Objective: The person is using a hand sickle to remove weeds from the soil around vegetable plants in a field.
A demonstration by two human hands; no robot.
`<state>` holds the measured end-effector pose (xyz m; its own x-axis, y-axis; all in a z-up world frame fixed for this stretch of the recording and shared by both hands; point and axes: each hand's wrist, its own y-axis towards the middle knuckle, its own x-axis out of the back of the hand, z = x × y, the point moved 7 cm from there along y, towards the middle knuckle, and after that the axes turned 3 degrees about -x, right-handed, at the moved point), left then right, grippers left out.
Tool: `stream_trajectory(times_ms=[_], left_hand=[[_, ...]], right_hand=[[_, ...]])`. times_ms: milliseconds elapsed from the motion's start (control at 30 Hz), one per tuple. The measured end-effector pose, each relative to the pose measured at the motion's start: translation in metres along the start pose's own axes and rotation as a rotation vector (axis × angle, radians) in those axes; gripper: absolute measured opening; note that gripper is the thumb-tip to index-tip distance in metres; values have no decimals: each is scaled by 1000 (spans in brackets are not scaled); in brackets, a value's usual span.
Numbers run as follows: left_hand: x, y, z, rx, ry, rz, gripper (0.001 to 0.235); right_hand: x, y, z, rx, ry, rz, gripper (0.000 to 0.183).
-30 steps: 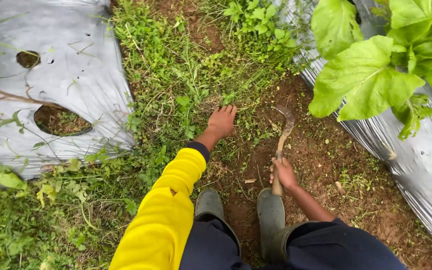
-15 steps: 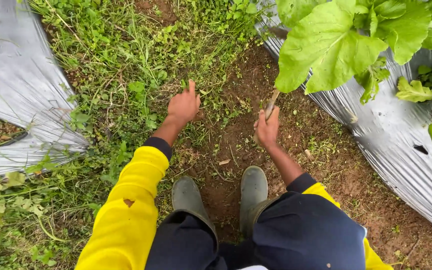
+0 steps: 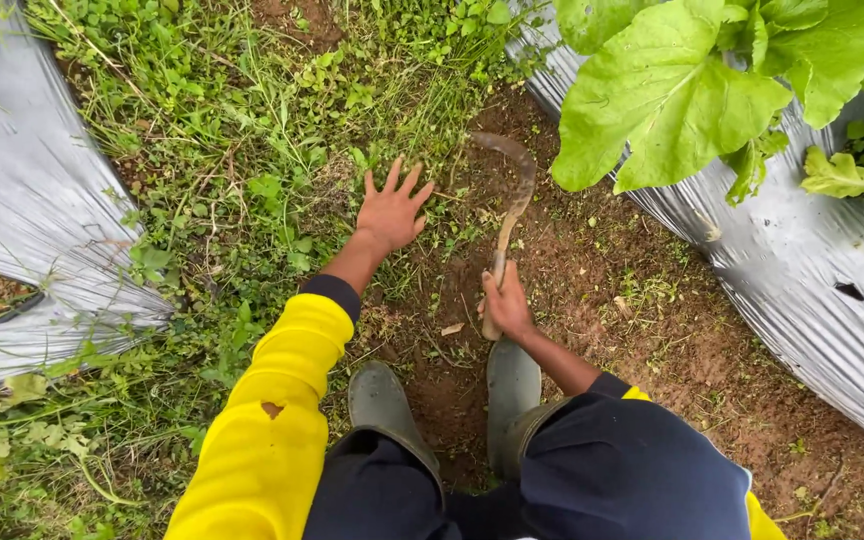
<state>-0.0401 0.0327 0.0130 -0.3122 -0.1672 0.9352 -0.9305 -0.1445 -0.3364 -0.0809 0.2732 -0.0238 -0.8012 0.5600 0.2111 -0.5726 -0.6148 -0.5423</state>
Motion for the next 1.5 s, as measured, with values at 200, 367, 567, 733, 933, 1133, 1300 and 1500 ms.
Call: stream_trajectory(times_ms=[200,367,567,733,933,1133,1300,1500], left_hand=[[-50,18,12,33,22,91,46],[-67,26,19,60,15,41,42],[-20,20,0,16,66,-25,57],[20,42,-36,-150,49,-123,63],[-33,83,-30,-100,64,107,62],[-71,93,6,-22,95,89,48],[-53,68,18,-10,99,100,39],[-63,61,31,35,127,84,40]], right_hand=[[36,32,23,287,30,-301,18],[-46,9,-17,0,-42,262,21],[-27,-14,-19,-71,12,191,16],[-1,3,-28,-92,48,88,21],[13,4,-25,-90,32,31,22],[42,39,2,105,169,-214,22],[-9,28,-9,201,196,-132,35],[-36,-5,-21,-26,87,213,20]])
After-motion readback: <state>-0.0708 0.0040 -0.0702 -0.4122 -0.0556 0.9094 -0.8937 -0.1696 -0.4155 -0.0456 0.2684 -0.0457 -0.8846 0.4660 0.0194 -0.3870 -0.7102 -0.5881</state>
